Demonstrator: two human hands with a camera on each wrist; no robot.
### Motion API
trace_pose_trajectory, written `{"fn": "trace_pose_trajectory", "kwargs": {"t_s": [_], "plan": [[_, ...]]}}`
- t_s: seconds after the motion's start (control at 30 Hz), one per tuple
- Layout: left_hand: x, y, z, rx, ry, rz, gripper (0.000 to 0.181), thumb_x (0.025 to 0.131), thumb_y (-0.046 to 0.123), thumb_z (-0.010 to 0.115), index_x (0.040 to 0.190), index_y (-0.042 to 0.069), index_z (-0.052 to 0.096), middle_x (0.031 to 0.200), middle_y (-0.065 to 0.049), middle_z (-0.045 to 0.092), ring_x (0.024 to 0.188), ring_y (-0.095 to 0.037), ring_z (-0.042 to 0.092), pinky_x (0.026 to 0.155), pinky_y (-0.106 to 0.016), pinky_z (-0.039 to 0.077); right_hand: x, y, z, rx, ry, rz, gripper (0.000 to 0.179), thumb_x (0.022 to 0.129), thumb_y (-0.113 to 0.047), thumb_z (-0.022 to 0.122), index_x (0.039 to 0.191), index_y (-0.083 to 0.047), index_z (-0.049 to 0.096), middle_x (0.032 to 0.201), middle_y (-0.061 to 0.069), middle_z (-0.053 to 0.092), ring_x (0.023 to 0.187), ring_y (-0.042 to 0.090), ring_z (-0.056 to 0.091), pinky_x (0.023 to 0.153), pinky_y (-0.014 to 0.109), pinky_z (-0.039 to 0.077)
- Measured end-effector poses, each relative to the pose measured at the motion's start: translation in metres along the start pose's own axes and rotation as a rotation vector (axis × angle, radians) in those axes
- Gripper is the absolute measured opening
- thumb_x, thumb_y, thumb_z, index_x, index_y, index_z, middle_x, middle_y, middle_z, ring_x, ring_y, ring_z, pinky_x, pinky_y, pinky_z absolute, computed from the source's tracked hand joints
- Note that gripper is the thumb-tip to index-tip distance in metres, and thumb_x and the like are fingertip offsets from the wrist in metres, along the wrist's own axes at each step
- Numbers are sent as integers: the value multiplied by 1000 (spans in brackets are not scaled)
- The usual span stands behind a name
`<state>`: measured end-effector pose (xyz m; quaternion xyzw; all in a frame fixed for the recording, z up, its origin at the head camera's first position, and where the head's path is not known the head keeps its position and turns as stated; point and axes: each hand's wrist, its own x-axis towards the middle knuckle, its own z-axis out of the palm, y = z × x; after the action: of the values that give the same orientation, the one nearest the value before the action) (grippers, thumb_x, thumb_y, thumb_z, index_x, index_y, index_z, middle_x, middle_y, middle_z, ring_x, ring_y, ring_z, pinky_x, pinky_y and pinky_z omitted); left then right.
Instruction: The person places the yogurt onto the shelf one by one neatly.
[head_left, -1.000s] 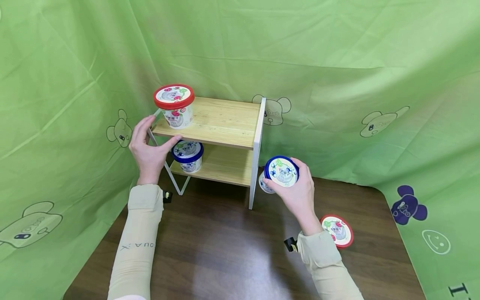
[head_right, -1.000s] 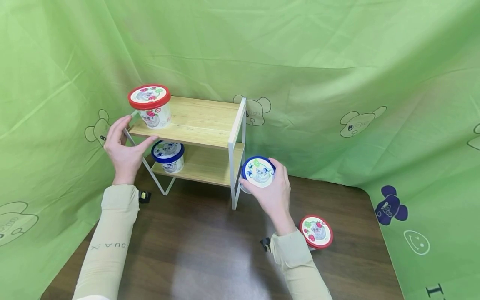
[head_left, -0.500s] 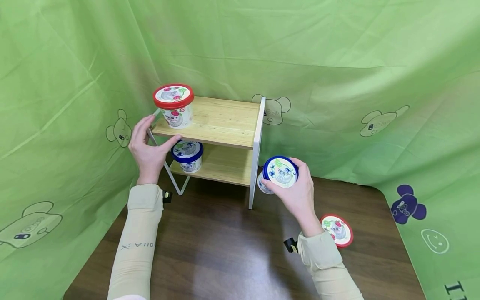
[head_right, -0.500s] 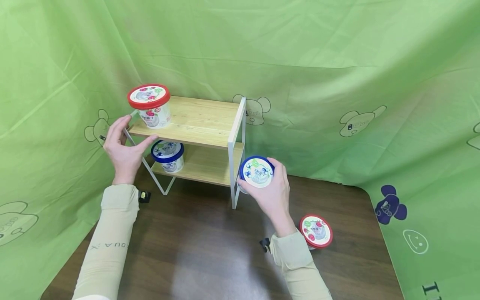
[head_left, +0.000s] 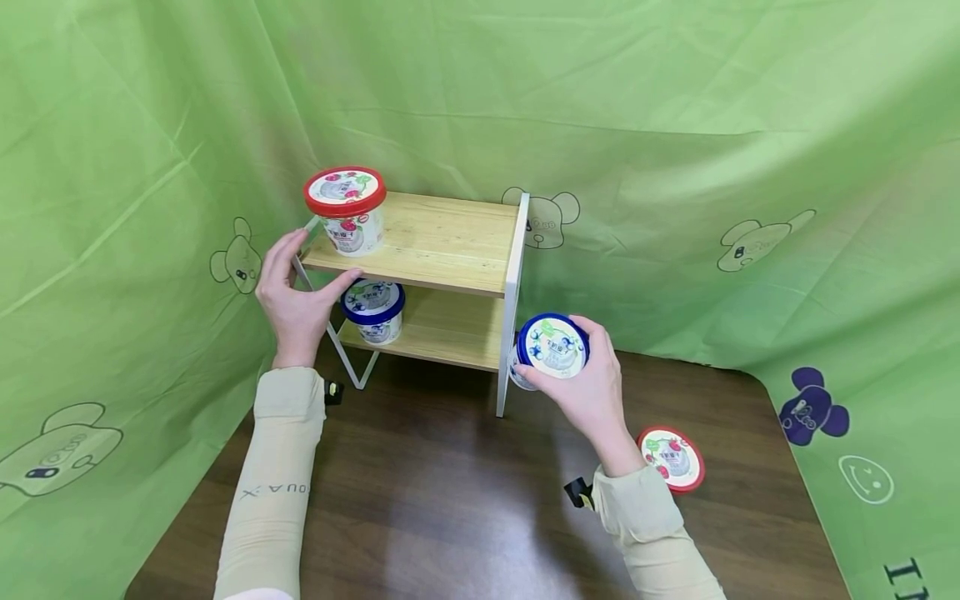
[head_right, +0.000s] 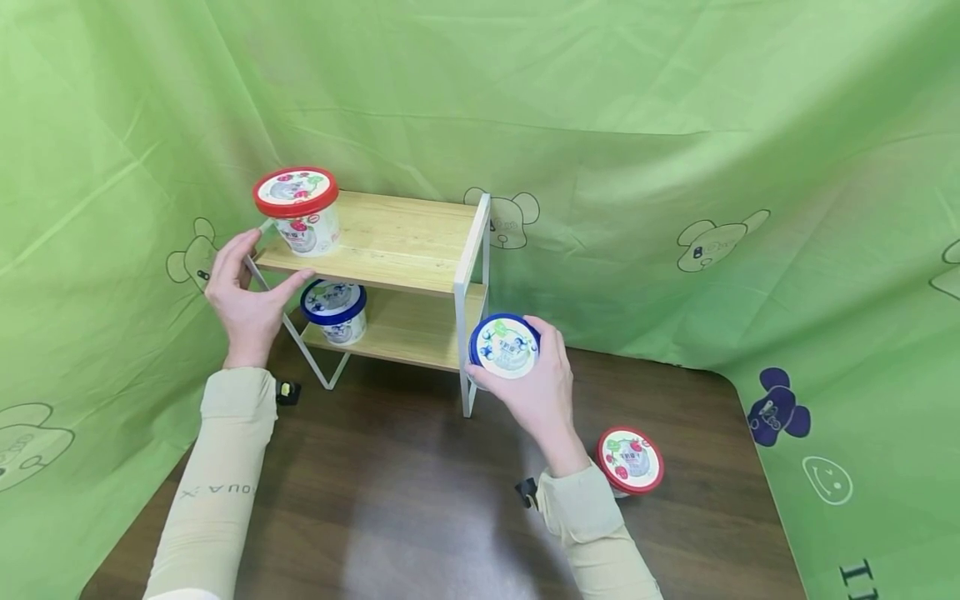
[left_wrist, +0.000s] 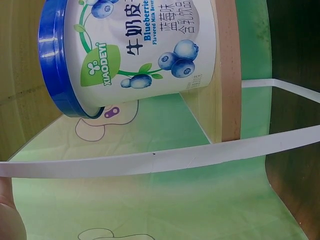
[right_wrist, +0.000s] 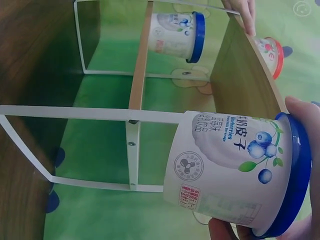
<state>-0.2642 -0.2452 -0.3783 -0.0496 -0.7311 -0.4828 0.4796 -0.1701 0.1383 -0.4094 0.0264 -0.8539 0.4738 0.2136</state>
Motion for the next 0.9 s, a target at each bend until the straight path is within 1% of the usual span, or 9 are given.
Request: {"fn": "trace_pose_trajectory", "kwargs": {"t_s": [0.37,0.57,0.73,0.9], "plan": [[0,0,0,0,-3,-3,80,60,25,102,132,14,69,135,10,61,126,-8,53,106,-29,46,-5,-8,-1,-7,-27,-6,98,60,-52,97,137,-16,50,127,2,57,111,22,54,89,45,46],[0,0,0,-2,-1,-4,80,60,25,102,132,13,69,135,10,61,126,-8,54,105,-29,46,-7,-11,-2,-17,-61,-15,96,60,-55,96,137,-18,50,124,0,57,108,21,55,86,44,47],[0,0,0,3,0,-4,80,60,25,102,132,13,69,136,10,61,126,-7,54,105,-29,46,-9,-13,-1,-20,-93,-21,96,61,-54,96,138,-18,50,125,1,56,108,21,55,86,45,48],[0,0,0,9,-1,-4,81,61,27,102,133,14,69,137,7,61,126,-7,53,104,-28,46,-11,-16,2,-12,-113,-26,96,61,-53,96,138,-18,50,124,1,57,109,21,54,87,45,47]]}}
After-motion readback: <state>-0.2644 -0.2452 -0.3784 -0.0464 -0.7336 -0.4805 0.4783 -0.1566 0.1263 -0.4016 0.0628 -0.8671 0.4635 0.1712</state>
